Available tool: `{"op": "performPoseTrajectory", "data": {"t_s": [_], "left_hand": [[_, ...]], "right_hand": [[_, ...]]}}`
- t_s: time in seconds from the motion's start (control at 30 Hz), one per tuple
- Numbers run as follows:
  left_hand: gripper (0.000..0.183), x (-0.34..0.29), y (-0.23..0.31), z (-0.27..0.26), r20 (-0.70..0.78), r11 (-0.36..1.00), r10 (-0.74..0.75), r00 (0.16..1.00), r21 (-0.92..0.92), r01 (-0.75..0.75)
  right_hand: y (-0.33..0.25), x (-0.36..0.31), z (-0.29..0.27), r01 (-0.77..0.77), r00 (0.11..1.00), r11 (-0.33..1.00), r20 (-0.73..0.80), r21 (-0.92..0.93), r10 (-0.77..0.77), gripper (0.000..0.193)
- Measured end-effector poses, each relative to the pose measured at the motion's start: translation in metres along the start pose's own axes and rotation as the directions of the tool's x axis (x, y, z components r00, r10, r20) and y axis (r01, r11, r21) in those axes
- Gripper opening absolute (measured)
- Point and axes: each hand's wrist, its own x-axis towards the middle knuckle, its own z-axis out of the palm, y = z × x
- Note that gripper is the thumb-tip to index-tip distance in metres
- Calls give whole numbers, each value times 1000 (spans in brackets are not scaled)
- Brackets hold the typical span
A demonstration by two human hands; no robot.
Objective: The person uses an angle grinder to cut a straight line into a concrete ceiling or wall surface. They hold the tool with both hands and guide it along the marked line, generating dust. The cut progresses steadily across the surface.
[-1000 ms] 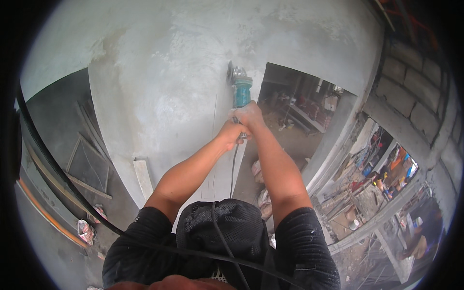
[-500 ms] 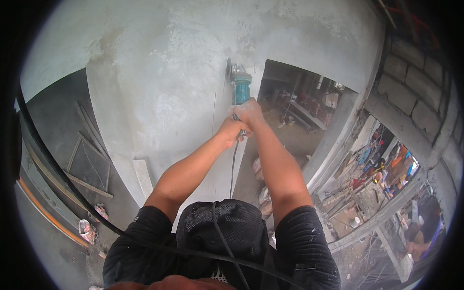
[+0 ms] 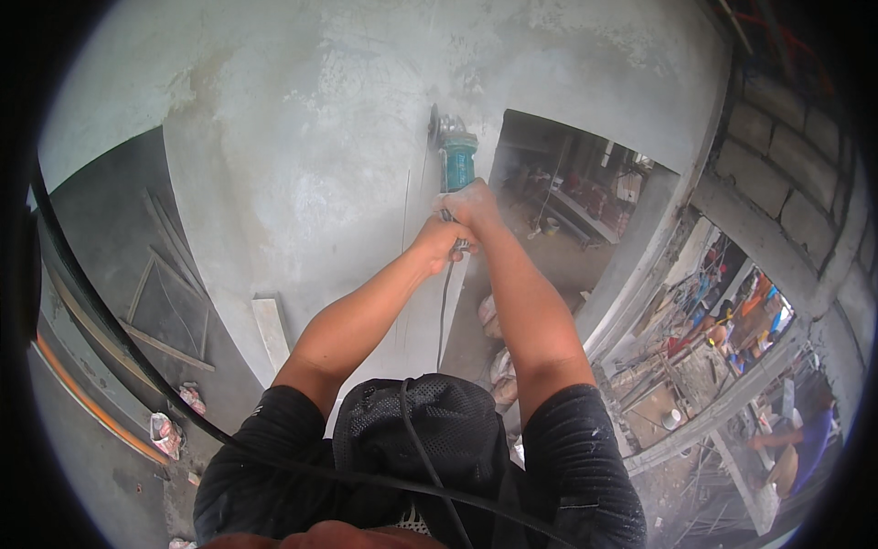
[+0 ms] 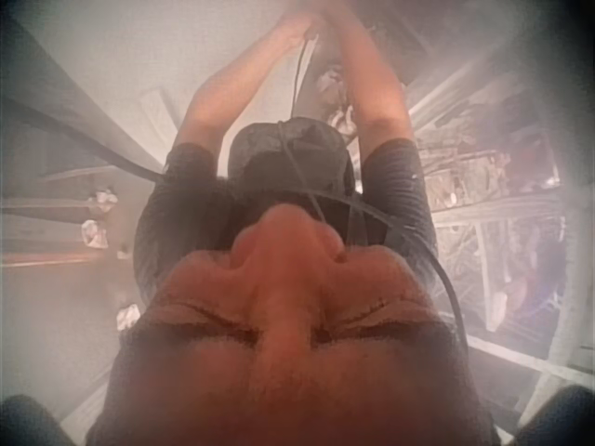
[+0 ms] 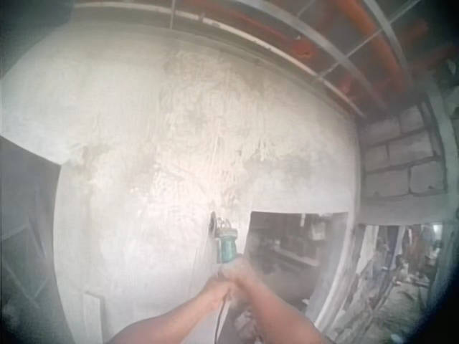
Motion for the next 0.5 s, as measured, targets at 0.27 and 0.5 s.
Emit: {"op": "performPoseTrajectory", "data": {"t_s": [0.27, 0.5], "left_hand": [[21, -2, 3, 3, -4, 1000, 0, 1000, -9, 0], [22, 3, 0, 3, 1, 1000, 16, 1000, -13, -16]], "right_hand": [[-10, -6, -4, -43, 999, 999, 9, -19, 43, 56], [-2, 5, -3, -35, 999, 999, 8, -29, 35, 52]]}}
